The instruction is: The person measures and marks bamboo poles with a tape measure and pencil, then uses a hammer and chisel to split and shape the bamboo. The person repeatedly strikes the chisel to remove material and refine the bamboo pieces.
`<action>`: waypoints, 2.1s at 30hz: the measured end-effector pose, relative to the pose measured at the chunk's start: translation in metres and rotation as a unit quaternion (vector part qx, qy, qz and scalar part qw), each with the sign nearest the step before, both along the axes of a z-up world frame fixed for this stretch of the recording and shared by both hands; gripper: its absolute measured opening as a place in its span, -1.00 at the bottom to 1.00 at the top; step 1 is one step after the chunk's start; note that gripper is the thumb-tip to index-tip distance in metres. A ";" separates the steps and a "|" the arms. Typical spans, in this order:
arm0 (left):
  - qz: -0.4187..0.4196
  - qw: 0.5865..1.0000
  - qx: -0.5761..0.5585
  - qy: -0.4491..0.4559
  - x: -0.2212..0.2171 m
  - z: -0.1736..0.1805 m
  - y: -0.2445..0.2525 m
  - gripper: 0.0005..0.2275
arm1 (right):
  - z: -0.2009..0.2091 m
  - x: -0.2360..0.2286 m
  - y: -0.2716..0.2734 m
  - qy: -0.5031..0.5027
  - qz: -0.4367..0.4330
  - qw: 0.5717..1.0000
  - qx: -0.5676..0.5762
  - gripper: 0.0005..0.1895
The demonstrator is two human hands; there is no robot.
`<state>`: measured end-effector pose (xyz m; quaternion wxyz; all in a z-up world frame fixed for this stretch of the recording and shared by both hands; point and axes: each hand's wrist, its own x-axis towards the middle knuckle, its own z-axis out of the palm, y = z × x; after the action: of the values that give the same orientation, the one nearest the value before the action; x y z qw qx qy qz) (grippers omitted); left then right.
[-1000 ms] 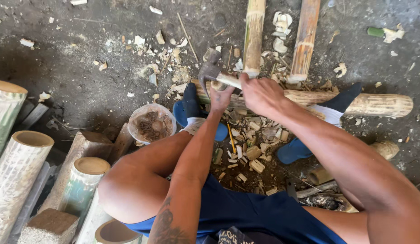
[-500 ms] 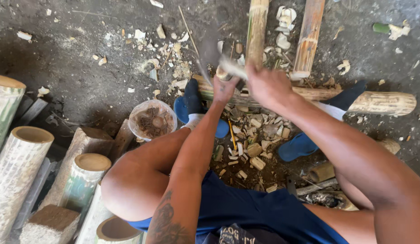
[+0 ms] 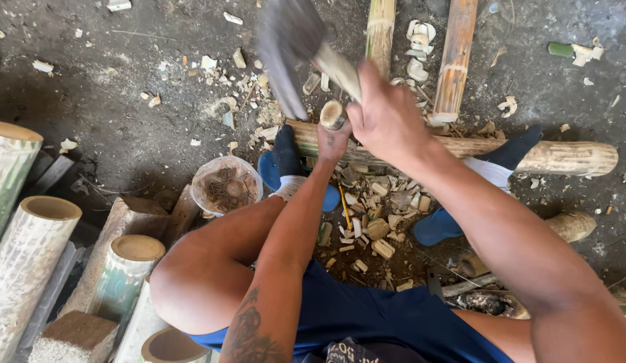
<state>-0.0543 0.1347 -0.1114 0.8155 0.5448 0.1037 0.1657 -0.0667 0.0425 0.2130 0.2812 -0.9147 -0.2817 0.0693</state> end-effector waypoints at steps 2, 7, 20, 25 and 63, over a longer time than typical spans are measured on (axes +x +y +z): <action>0.012 0.998 0.068 0.005 -0.004 0.004 0.002 -0.72 | -0.025 0.006 -0.010 0.060 0.015 0.967 -0.248 -0.59; -0.025 0.999 0.002 0.030 -0.005 0.018 0.004 -0.75 | -0.097 0.009 -0.041 0.240 -0.068 0.943 -0.219 -0.48; -0.136 0.935 0.322 0.059 0.097 0.064 -0.055 -0.69 | -0.286 -0.054 -0.185 0.468 -0.422 0.718 0.296 -0.88; -0.343 0.772 0.482 0.233 0.113 0.109 -0.109 -0.55 | -0.309 -0.063 -0.201 0.506 -0.427 0.655 0.365 -0.91; -0.285 0.921 0.264 0.009 0.080 0.089 -0.073 -0.45 | -0.237 -0.056 -0.188 0.362 -0.400 0.816 0.209 -0.94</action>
<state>0.0258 0.0616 -0.0225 0.6537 0.7484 -0.0963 -0.0573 -0.1227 -0.1453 -0.0241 0.5504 -0.7749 0.2233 0.2163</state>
